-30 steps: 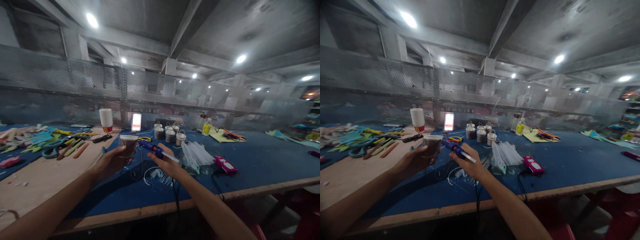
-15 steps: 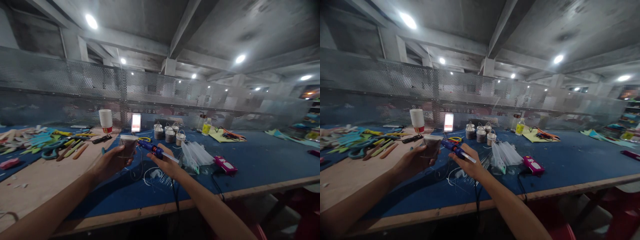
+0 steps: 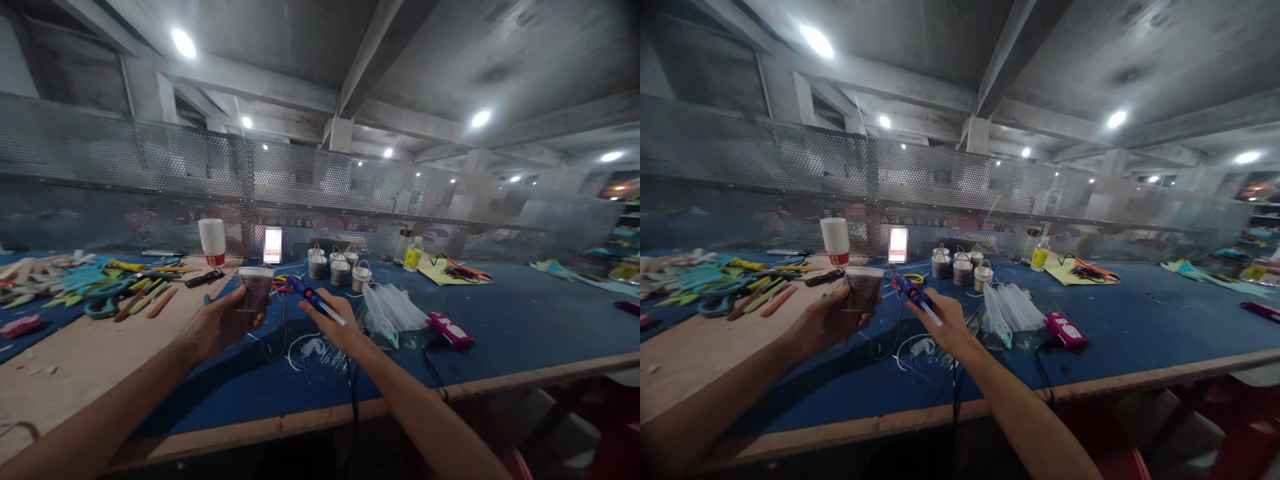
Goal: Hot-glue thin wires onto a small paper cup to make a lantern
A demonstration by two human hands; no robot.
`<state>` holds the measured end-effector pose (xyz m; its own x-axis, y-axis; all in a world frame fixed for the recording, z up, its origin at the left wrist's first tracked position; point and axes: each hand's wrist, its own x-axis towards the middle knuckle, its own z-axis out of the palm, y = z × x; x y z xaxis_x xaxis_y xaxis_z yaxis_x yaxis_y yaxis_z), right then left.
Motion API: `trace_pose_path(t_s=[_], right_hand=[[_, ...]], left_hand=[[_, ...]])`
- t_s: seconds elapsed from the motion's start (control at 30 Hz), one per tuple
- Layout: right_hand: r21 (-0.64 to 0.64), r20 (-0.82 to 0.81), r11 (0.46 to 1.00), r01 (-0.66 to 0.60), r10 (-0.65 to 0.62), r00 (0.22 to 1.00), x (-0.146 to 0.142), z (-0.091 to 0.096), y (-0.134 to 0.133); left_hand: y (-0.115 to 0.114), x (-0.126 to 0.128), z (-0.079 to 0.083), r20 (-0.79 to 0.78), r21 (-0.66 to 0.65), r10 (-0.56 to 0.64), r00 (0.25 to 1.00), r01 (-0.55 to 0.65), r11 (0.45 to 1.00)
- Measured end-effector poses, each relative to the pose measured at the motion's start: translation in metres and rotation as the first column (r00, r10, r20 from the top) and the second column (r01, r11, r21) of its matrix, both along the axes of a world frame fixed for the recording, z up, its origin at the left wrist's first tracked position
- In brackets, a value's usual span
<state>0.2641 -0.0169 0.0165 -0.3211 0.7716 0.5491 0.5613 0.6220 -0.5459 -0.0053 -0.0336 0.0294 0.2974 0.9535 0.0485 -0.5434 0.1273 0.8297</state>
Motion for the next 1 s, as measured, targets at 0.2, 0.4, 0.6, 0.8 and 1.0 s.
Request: trace_pose_path(t_s=[0.2,0.4,0.6,0.8,1.0], right_hand=[[-0.013,0.465,0.907,0.421,-0.367,0.806,-0.001,-0.006,0.016],[0.000,0.603,0.878,0.479,-0.382,0.700,0.000,-0.031,0.031],[0.088,0.569,0.889,0.450,-0.415,0.710,0.004,-0.029,0.033],[-0.176,-0.037,0.981,-0.080,0.075,0.996,-0.027,-0.001,0.028],[-0.176,-0.362,0.940,-0.291,0.213,0.907,-0.064,0.001,0.024]], left_hand=[[0.000,0.002,0.000,-0.103,-0.003,0.100,0.990,-0.101,0.995],[0.001,0.008,0.000,-0.144,0.050,0.064,0.987,-0.057,0.997],[0.002,0.010,-0.004,-0.234,0.158,0.085,0.968,-0.049,0.986],[0.007,0.011,-0.009,-0.274,0.228,0.216,0.937,-0.155,0.961],[0.008,0.015,-0.010,-0.299,0.232,0.216,0.930,-0.148,0.961]])
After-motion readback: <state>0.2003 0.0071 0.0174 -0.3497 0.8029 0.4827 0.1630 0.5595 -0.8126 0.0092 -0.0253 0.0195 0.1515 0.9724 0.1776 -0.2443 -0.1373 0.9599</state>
